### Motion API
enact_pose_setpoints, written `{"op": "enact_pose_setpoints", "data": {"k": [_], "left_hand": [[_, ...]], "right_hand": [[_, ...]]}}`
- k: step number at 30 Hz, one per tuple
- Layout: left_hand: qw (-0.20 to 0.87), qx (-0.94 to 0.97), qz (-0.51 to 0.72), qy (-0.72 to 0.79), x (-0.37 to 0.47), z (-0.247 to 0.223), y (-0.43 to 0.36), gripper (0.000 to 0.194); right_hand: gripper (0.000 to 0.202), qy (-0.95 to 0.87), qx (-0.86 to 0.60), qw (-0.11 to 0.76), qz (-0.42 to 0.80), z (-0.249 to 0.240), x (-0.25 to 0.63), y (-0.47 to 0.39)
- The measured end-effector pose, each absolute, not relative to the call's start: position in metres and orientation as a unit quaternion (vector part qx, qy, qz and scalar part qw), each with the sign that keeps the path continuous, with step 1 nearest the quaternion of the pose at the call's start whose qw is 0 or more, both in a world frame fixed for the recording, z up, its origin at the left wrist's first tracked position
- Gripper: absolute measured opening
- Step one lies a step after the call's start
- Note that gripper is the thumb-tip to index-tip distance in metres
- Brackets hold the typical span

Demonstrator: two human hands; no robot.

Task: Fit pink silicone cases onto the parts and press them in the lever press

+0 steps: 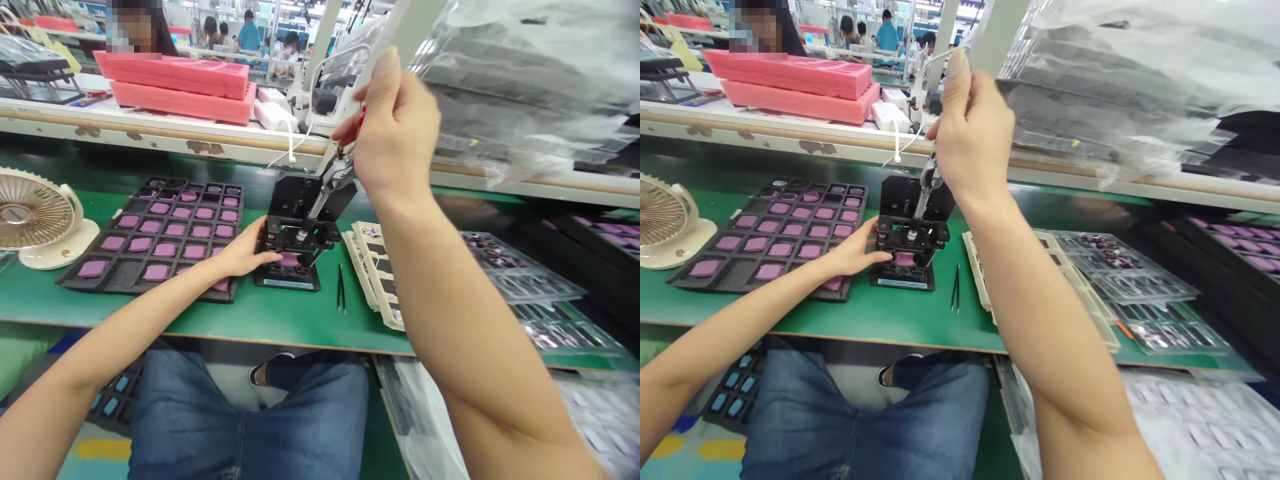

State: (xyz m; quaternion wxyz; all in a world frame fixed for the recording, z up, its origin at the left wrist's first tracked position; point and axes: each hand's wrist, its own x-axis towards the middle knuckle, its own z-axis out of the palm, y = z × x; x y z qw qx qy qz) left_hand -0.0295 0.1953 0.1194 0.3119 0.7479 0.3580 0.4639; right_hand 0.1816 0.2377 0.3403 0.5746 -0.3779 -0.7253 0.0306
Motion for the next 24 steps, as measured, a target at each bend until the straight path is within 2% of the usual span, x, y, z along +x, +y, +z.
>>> {"op": "enact_pose_setpoints", "data": {"k": [2,5,7,9,12,15,17,18,20,21,24], "left_hand": [[0.283,0.737,0.474,0.39,-0.024,0.116,0.195,0.08],[0.254,0.725,0.484,0.418,-0.02,0.113,0.194,0.068],[0.252,0.728,0.481,0.419,-0.021,0.114,0.191,0.067],[0.254,0.73,0.474,0.422,-0.027,0.116,0.187,0.068],[0.252,0.732,0.457,0.438,-0.037,0.119,0.177,0.07],[0.214,0.725,0.447,0.478,-0.04,0.118,0.159,0.072],[0.149,0.704,0.454,0.525,-0.036,0.112,0.14,0.061],[0.109,0.694,0.455,0.547,-0.031,0.109,0.129,0.048],[0.046,0.71,0.426,0.559,-0.02,0.102,0.11,0.016],[0.025,0.734,0.397,0.55,-0.014,0.1,0.104,0.01],[-0.023,0.81,0.291,0.509,0.006,0.099,0.103,0.019]], "right_hand": [[0.089,-0.735,-0.374,0.548,0.141,0.337,0.181,0.252],[0.108,-0.765,-0.309,0.476,0.304,0.33,0.182,0.272],[0.116,-0.77,-0.285,0.445,0.359,0.326,0.18,0.281],[0.116,-0.763,-0.289,0.441,0.375,0.326,0.176,0.283],[0.103,-0.735,-0.333,0.492,0.328,0.324,0.172,0.262],[0.068,-0.647,-0.367,0.653,0.144,0.297,0.185,0.205],[0.048,-0.612,-0.35,0.709,0.019,0.259,0.203,0.16],[0.043,-0.629,-0.347,0.695,-0.006,0.235,0.214,0.139],[0.037,-0.707,-0.396,0.586,0.017,0.183,0.234,0.109],[0.034,-0.733,-0.412,0.539,0.042,0.159,0.242,0.101],[0.03,-0.754,-0.433,0.486,0.088,0.107,0.257,0.101]]}}
